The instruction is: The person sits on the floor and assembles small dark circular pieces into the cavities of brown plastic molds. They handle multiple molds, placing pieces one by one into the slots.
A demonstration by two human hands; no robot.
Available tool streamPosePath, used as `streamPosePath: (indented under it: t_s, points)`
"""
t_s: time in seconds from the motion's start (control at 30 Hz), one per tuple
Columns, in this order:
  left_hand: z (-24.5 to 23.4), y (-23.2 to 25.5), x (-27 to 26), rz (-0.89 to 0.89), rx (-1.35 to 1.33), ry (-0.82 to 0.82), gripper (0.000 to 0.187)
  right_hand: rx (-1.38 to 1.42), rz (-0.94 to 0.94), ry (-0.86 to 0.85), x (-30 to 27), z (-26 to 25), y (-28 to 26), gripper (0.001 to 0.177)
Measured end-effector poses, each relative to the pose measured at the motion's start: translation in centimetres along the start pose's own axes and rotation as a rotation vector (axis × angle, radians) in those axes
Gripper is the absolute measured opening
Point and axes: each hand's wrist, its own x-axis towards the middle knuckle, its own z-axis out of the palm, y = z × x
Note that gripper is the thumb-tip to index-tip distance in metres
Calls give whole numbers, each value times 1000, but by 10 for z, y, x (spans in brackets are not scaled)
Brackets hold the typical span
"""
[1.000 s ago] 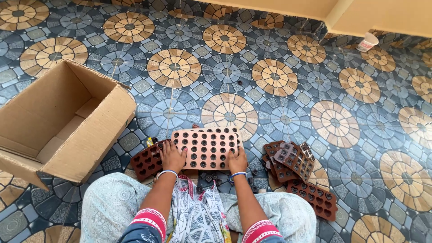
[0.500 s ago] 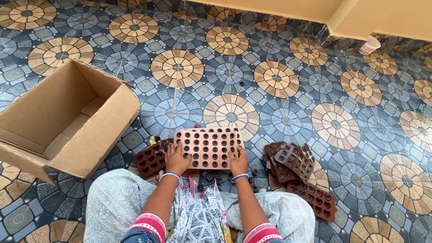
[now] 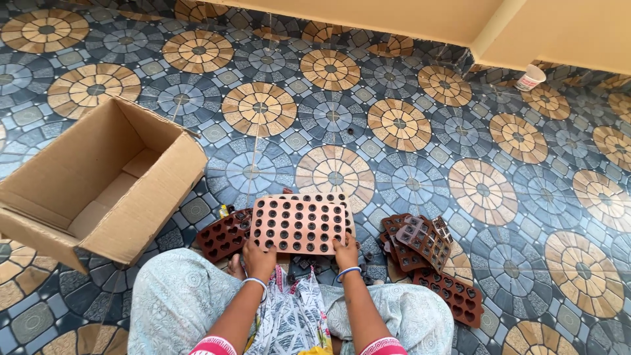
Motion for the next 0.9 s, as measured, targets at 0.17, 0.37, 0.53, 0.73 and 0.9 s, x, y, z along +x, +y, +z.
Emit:
streamPosePath:
  t_s: [0.17, 0.37, 0.53, 0.73, 0.9]
  points:
    - [6, -11, 22, -140, -173, 51, 75, 263, 173, -82, 1, -11, -10, 43]
    - [6, -5, 34, -291, -731, 69, 58, 205, 269, -112, -11, -19, -13, 39]
    - [-2, 0, 32, -259, -770, -179, 43, 240, 224, -125, -21, -17, -16, 42]
    - [-11, 16, 19, -248, -989, -234, 33, 343, 195, -183, -24, -33, -29, 39]
    - [-26, 29, -14, -322, -913, -409, 32, 247, 141, -190, -6, -86, -67, 32]
